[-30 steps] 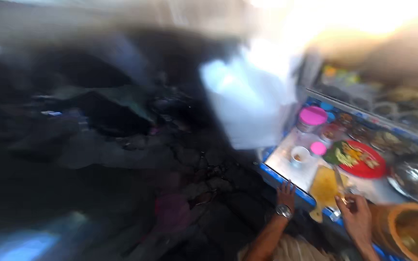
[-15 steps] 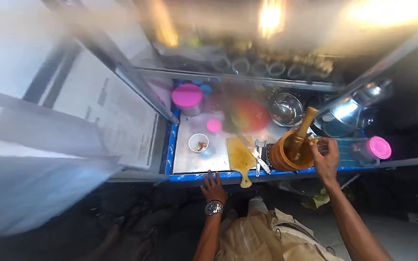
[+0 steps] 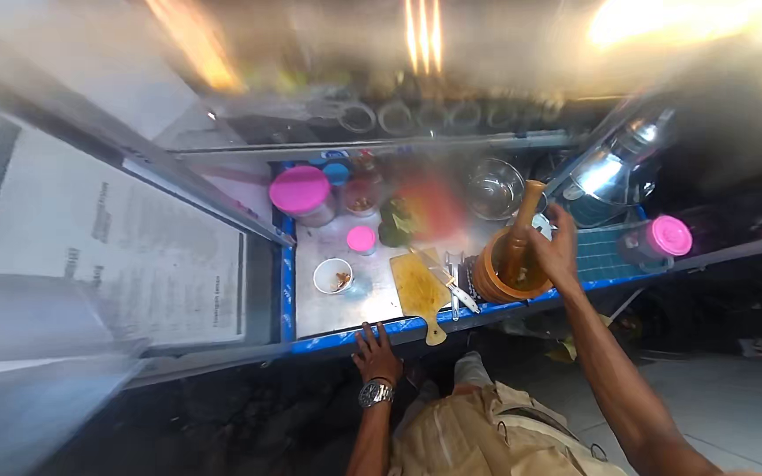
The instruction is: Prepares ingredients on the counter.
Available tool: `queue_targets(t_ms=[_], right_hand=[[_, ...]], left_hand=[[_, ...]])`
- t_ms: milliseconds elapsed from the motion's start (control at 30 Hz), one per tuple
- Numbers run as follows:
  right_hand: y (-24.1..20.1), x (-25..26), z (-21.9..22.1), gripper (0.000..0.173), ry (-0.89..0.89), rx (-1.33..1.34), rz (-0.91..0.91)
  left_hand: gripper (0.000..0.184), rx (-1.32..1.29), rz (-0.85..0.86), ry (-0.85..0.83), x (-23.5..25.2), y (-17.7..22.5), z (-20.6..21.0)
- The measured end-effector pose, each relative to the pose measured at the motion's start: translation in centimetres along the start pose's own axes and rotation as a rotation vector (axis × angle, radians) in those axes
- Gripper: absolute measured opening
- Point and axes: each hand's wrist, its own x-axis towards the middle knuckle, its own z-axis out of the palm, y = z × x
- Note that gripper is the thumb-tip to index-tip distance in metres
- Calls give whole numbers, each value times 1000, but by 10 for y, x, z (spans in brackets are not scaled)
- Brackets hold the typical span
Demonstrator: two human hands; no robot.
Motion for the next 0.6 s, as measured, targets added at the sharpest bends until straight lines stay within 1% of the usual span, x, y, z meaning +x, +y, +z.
queue_targets(t_ms=[33,67,100,133,200,233,300,367,400,467,500,600], right_hand=[[-3,17,7,78,-14,-46,36],[-6,33,15,84,-27,-89,67],[-8,44,22,85,-49,-114,103],[-9,52,28,81,-66,-125,132],[-11,59,33,66,-75,-92,145],[-12,54,29,60,-84,-50,145],[-23,27,5,56,-76,85,118],[-35,-8,-35,53,-22,227,11],[-38,-15,-53,52,32,307,-67],[-36,-17,-80,49,170,501,-228],[-35,-15,-90,44,224,582,-296],[-28,-7,-104,32,296,743,-411]], left_hand=[[107,8,0,-1,0,0,-1],[107,18,0,-4,0,0,-1],[108,21,2,0,0,-2,-1],[108,20,6,6,0,-3,0],[108,28,7,0,0,-2,0],[108,32,7,-2,0,-3,0],[107,21,14,0,1,-5,0],[107,-5,11,-6,1,-5,1],[108,-10,5,-9,0,-4,1],[108,-5,-3,-14,1,-3,2],[108,1,-6,-16,2,-2,1],[110,16,-1,-12,2,-2,-1]])
